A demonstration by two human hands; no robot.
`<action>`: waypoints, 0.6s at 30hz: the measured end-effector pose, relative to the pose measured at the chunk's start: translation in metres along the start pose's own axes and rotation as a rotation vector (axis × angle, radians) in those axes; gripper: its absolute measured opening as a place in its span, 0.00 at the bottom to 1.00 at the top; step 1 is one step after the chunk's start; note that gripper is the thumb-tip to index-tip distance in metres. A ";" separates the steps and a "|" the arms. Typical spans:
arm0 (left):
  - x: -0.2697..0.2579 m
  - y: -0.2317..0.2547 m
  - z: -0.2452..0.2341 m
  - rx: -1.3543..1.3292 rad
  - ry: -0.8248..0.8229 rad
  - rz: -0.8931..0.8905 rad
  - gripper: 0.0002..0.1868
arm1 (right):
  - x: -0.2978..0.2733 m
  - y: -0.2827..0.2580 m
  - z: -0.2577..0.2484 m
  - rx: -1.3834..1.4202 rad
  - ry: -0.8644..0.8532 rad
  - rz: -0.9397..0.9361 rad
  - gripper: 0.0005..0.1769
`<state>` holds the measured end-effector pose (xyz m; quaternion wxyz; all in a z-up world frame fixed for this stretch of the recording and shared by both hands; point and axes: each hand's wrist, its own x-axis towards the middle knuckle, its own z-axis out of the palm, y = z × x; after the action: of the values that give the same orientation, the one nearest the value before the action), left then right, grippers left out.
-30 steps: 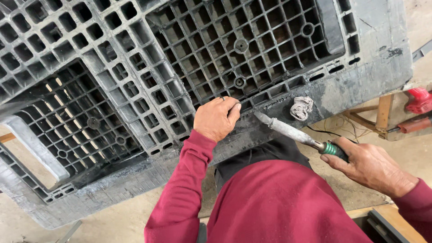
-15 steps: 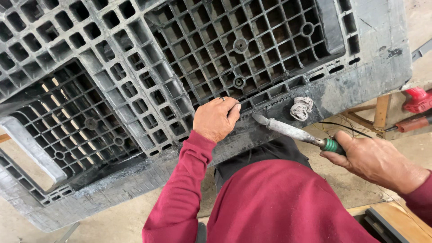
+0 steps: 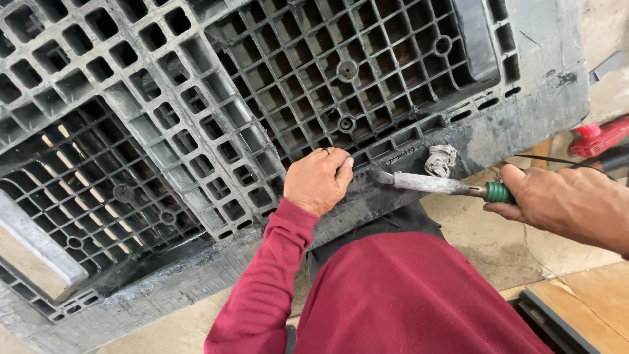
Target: The person repairs a black plastic pallet by using a soldering iron to melt and fuse the plastic edges together.
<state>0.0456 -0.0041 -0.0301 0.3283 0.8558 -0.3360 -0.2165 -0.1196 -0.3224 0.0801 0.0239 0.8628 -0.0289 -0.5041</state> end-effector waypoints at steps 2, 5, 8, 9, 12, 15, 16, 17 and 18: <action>0.000 -0.001 0.001 0.003 0.000 0.012 0.11 | 0.001 -0.002 -0.006 -0.092 -0.074 0.003 0.33; 0.000 -0.003 0.002 -0.032 0.021 0.026 0.11 | 0.004 -0.002 -0.009 -0.184 -0.116 -0.004 0.33; -0.001 -0.002 0.001 -0.028 0.024 0.030 0.11 | 0.006 0.002 -0.007 -0.172 -0.072 -0.018 0.33; -0.001 -0.002 0.002 -0.028 0.025 0.029 0.11 | 0.007 0.003 -0.005 -0.156 -0.060 -0.026 0.33; 0.001 -0.002 0.002 -0.018 0.026 0.025 0.11 | 0.007 0.006 -0.004 -0.165 -0.004 -0.055 0.34; 0.001 -0.001 0.001 -0.030 0.012 0.013 0.11 | 0.007 0.006 -0.005 -0.202 -0.020 -0.048 0.33; 0.001 -0.001 0.001 -0.022 0.003 0.007 0.11 | 0.008 0.007 -0.006 -0.202 -0.021 -0.048 0.33; 0.001 -0.001 0.000 -0.015 -0.005 0.000 0.11 | 0.009 0.008 -0.006 -0.182 -0.021 -0.050 0.33; 0.001 -0.001 0.001 -0.015 -0.005 -0.001 0.11 | 0.010 0.008 -0.006 -0.162 -0.021 -0.054 0.33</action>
<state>0.0465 -0.0046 -0.0314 0.3338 0.8530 -0.3347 -0.2213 -0.1096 -0.3315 0.0749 0.0798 0.8532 0.0348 -0.5142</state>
